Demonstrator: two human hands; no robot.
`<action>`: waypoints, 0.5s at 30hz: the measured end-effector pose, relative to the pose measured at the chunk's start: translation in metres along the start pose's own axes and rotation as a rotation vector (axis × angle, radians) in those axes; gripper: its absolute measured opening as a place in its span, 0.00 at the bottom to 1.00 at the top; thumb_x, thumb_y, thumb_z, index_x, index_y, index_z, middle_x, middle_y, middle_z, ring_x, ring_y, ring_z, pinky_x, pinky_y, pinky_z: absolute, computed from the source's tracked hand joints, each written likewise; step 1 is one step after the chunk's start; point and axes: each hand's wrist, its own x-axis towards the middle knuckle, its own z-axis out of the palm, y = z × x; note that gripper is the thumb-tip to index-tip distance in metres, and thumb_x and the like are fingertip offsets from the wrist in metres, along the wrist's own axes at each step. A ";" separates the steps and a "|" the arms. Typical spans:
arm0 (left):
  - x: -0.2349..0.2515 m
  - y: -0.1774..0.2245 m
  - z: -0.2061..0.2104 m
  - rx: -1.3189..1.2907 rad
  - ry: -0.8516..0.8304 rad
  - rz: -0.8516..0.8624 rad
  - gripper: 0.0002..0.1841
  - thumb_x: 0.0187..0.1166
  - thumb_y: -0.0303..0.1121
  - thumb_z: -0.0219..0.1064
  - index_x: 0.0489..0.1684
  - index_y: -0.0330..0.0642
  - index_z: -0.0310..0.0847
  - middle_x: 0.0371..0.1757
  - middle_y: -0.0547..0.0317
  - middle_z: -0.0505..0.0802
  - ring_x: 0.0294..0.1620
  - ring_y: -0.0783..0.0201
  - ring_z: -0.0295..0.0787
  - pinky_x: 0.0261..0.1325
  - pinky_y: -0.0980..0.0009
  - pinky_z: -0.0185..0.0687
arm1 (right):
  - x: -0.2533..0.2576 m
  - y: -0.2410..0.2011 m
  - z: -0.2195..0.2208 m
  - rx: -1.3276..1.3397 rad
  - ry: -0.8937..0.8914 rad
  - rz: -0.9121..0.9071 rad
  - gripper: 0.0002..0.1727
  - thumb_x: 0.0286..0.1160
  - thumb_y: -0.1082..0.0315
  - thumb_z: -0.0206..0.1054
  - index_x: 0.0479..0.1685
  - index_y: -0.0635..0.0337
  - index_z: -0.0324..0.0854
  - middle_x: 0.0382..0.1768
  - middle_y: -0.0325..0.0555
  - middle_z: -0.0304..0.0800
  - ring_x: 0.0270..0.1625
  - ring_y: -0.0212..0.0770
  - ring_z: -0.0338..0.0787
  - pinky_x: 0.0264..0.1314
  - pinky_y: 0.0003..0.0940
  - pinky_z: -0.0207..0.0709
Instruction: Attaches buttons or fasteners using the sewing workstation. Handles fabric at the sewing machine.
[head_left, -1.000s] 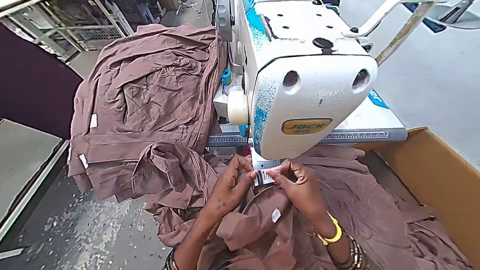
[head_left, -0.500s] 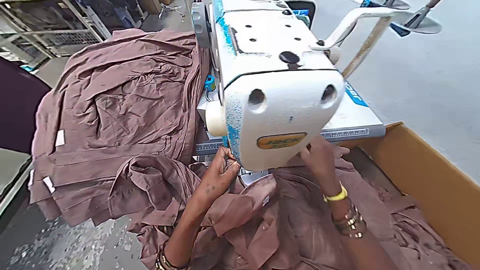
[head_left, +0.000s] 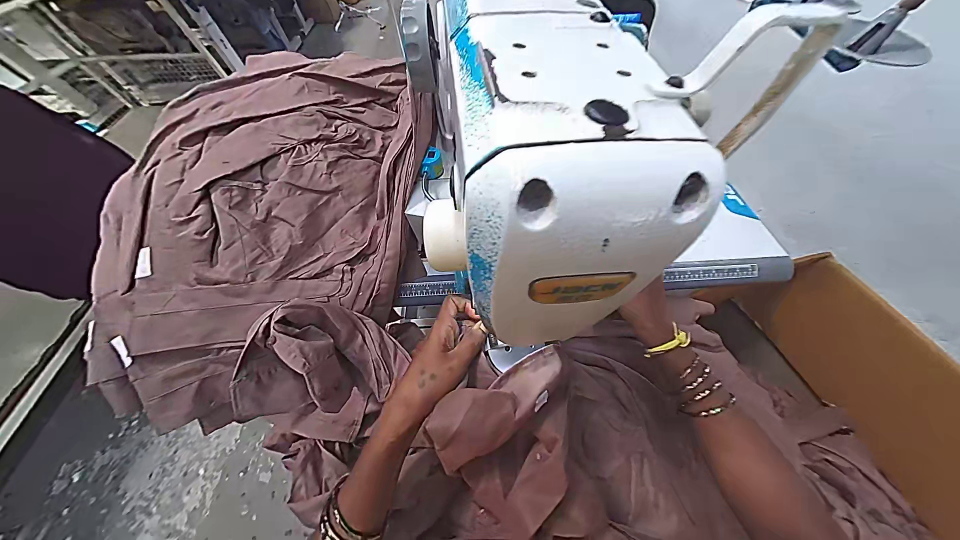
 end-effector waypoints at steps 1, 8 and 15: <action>0.000 -0.001 0.000 -0.017 0.001 -0.008 0.08 0.80 0.24 0.60 0.50 0.40 0.67 0.34 0.70 0.82 0.29 0.84 0.78 0.35 0.86 0.75 | -0.003 0.003 -0.001 0.060 0.060 0.013 0.14 0.80 0.61 0.68 0.48 0.64 0.92 0.51 0.64 0.91 0.58 0.65 0.90 0.58 0.58 0.82; -0.001 0.001 -0.001 0.003 0.009 0.013 0.06 0.80 0.25 0.61 0.48 0.42 0.69 0.32 0.75 0.81 0.30 0.88 0.77 0.38 0.89 0.75 | -0.018 -0.018 -0.036 0.245 0.216 0.105 0.12 0.75 0.66 0.70 0.42 0.69 0.90 0.36 0.52 0.92 0.35 0.31 0.87 0.43 0.24 0.79; -0.052 -0.011 0.005 0.683 -0.009 0.448 0.18 0.85 0.44 0.60 0.41 0.39 0.91 0.30 0.55 0.93 0.32 0.59 0.92 0.38 0.56 0.88 | -0.024 -0.079 -0.050 0.185 0.202 -0.226 0.12 0.74 0.63 0.71 0.31 0.64 0.88 0.28 0.50 0.92 0.32 0.39 0.91 0.37 0.34 0.85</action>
